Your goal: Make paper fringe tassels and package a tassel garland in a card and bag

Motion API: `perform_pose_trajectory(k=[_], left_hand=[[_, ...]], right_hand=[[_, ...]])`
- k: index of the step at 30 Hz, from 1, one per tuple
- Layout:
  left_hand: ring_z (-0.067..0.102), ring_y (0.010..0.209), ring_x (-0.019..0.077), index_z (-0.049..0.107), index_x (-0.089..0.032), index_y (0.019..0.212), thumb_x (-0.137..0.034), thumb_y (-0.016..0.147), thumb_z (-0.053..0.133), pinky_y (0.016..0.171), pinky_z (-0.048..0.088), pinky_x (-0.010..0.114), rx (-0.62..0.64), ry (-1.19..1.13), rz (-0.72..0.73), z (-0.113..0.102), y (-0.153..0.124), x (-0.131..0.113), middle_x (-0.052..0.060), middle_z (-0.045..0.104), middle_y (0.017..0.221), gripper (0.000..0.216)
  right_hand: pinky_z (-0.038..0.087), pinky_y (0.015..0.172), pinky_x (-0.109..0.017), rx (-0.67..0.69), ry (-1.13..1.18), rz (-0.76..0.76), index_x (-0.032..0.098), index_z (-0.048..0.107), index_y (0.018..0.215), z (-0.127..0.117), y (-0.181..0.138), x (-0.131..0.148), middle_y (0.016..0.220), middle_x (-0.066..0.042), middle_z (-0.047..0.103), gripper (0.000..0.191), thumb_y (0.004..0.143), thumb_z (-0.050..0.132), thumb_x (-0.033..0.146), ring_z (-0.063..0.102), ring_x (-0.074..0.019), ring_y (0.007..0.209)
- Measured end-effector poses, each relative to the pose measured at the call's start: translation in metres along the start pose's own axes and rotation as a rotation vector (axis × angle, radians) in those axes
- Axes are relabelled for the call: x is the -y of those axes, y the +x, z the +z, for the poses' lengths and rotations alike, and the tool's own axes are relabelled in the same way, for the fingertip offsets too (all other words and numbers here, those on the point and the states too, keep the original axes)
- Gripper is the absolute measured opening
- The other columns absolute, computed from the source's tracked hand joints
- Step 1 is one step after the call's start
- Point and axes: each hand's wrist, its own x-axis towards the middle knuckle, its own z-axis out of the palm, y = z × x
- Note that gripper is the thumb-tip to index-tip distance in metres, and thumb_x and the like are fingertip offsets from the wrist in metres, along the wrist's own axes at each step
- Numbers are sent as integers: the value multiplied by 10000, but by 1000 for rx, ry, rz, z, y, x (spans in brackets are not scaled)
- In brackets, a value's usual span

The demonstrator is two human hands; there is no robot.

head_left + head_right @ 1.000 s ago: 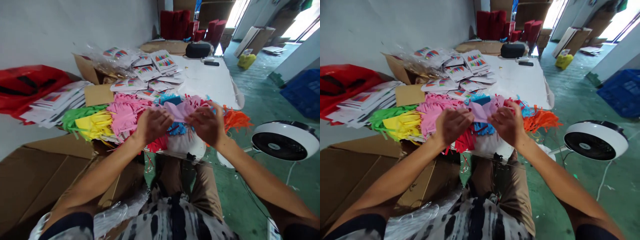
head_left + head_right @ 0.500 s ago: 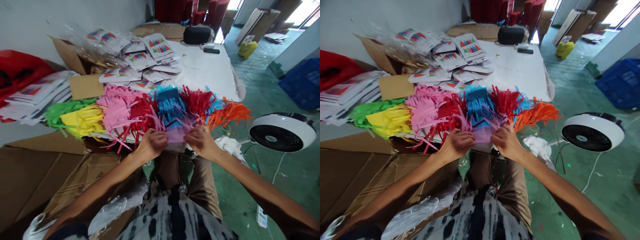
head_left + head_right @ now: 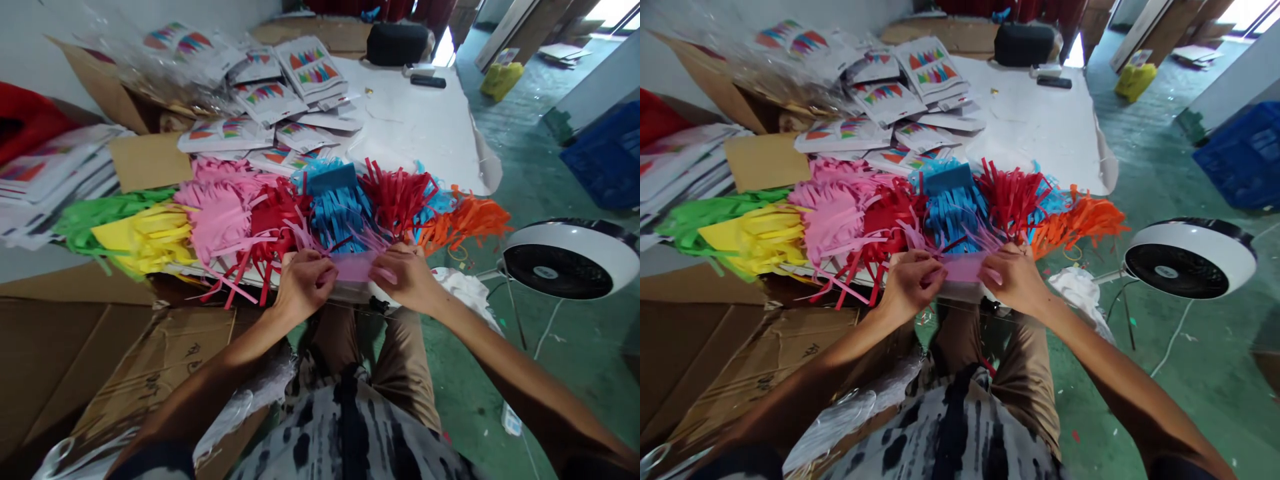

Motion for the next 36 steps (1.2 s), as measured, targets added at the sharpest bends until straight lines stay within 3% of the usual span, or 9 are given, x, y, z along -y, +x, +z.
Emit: perform_pose_trajectory(k=[6, 11, 17, 23, 36], left_hand=[[663, 1101, 260, 747, -242, 898, -275, 893, 709, 1050, 334, 487, 31, -49, -22, -1, -11, -7, 17, 772, 917, 51], [659, 1050, 248, 754, -249, 823, -408, 936, 737, 1052, 336, 487, -65, 1, -108, 8, -10, -9, 16, 762, 873, 195], [675, 991, 238, 724, -226, 823, -362, 965, 709, 1069, 329, 507, -102, 97, -120, 17, -2, -9, 16, 756, 851, 197], [684, 954, 242, 697, -219, 857, -310, 944, 720, 1085, 330, 528, -115, 153, -109, 20, 1, -11, 7, 761, 835, 128], [701, 886, 233, 726, -221, 951, -294, 956, 696, 1121, 313, 575, -23, 182, -125, 16, 8, -6, 13, 732, 788, 79]], right_hand=[[296, 860, -399, 188, 7, 23, 231, 725, 848, -10, -6, -5, 886, -47, 747, 130, 960, 680, 281, 624, -264, 995], [285, 826, -380, 245, -42, 113, 218, 700, 803, -11, -1, -8, 835, -53, 716, 211, 975, 654, 330, 615, -265, 959], [293, 815, -385, 195, -140, 227, 205, 683, 786, -5, 3, -8, 796, -70, 690, 282, 988, 623, 393, 604, -257, 869], [310, 812, -384, 91, -186, 295, 209, 733, 862, 6, 4, -7, 843, -75, 708, 219, 984, 626, 357, 634, -253, 845], [270, 809, -384, 58, -272, 245, 218, 743, 835, 10, 5, -6, 817, -74, 709, 332, 1020, 573, 436, 621, -250, 828]])
